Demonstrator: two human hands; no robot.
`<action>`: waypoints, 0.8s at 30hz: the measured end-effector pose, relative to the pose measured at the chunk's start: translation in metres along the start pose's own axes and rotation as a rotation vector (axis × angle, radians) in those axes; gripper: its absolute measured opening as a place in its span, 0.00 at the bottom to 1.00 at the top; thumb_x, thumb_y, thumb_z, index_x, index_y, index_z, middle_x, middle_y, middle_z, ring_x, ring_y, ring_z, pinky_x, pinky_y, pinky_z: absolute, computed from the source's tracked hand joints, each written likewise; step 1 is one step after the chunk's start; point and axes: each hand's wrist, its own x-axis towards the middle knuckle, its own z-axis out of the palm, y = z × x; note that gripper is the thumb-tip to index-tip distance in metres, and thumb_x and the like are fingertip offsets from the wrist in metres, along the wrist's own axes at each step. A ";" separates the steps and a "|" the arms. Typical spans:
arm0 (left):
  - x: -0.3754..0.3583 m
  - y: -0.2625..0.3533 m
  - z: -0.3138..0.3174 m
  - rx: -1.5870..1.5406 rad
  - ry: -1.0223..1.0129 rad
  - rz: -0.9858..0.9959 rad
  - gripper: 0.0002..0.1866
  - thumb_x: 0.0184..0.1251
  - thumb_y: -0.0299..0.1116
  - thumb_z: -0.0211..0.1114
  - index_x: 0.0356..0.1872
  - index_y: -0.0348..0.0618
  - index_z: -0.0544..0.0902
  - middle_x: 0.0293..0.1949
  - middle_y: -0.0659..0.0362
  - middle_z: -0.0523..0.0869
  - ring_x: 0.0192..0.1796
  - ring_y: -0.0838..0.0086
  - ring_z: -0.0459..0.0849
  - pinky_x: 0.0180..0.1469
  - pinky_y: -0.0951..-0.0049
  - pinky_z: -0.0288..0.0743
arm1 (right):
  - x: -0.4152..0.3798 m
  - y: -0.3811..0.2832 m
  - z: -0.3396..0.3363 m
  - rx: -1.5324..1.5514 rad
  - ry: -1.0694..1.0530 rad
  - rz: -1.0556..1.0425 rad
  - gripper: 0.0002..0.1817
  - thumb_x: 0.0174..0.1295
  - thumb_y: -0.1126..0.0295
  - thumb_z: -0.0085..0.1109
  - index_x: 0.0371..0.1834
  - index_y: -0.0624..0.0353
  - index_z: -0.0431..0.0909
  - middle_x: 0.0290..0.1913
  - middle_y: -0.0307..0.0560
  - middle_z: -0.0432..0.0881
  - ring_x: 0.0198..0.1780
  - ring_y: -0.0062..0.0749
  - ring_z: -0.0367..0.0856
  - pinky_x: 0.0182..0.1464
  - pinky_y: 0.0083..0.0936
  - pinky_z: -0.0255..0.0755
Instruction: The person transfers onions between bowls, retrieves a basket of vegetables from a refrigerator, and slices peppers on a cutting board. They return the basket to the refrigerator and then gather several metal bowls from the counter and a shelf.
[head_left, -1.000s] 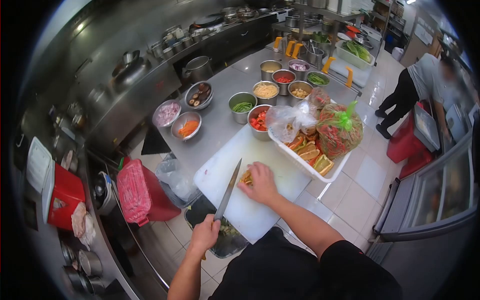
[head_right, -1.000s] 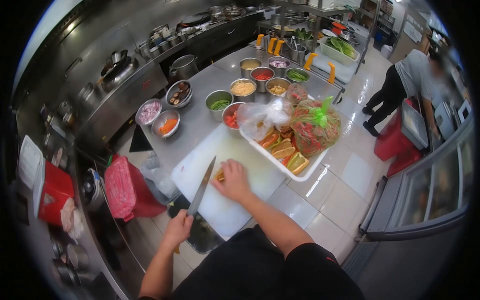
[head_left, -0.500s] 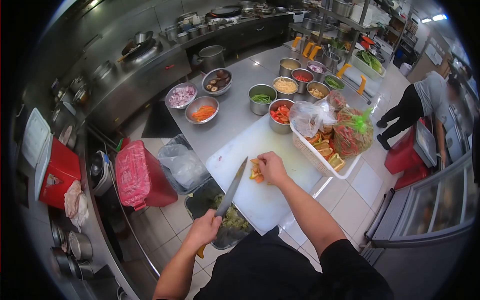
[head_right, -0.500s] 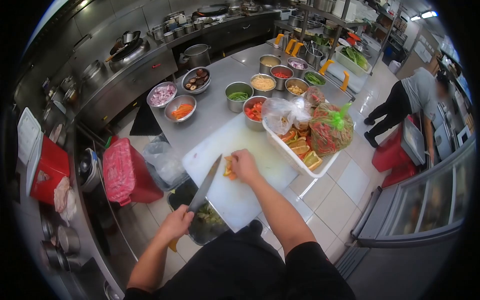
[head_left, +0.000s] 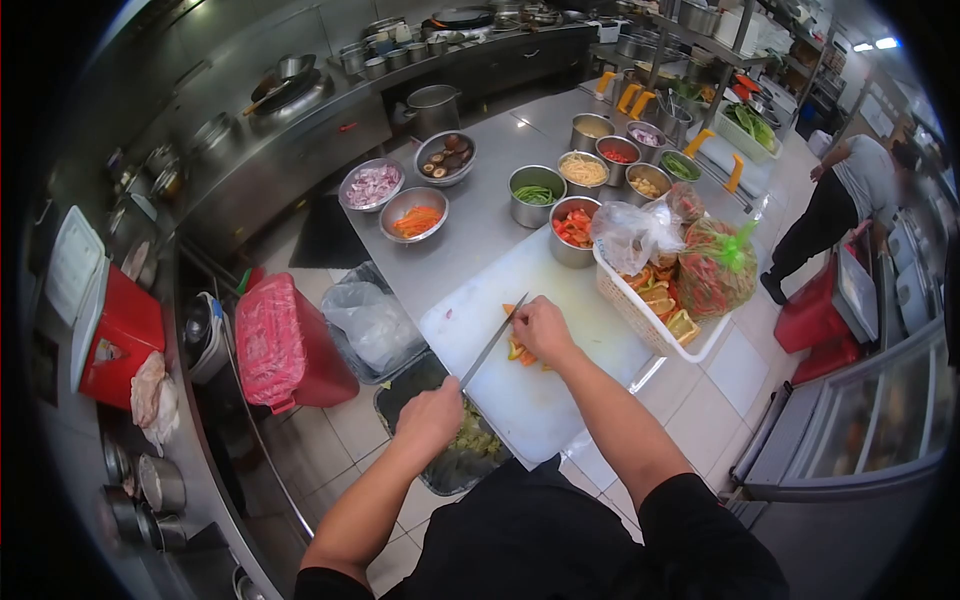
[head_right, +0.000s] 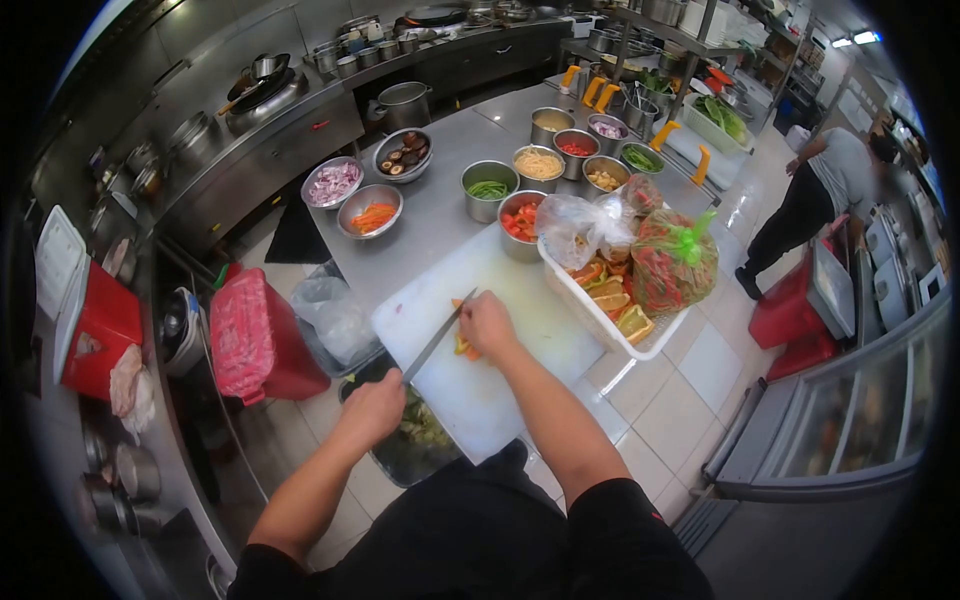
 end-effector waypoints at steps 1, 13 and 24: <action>0.001 0.001 -0.004 0.007 0.001 0.000 0.14 0.77 0.40 0.49 0.47 0.39 0.74 0.41 0.34 0.86 0.46 0.36 0.85 0.49 0.41 0.76 | 0.000 0.000 -0.002 -0.011 -0.001 -0.001 0.08 0.59 0.69 0.66 0.32 0.64 0.87 0.42 0.59 0.81 0.47 0.56 0.81 0.52 0.44 0.75; 0.015 -0.033 0.011 0.176 0.184 0.176 0.13 0.72 0.45 0.59 0.49 0.51 0.81 0.37 0.41 0.86 0.38 0.42 0.86 0.42 0.42 0.79 | -0.073 0.008 -0.001 -0.235 0.174 -0.299 0.56 0.50 0.40 0.74 0.71 0.72 0.60 0.69 0.72 0.65 0.73 0.68 0.61 0.76 0.55 0.53; -0.013 -0.015 0.070 -1.008 -0.402 -0.093 0.12 0.77 0.35 0.55 0.47 0.36 0.78 0.28 0.58 0.80 0.21 0.72 0.79 0.26 0.71 0.78 | -0.060 0.001 0.033 -0.145 0.423 -0.045 0.16 0.64 0.63 0.59 0.48 0.65 0.77 0.53 0.63 0.75 0.59 0.58 0.72 0.65 0.49 0.67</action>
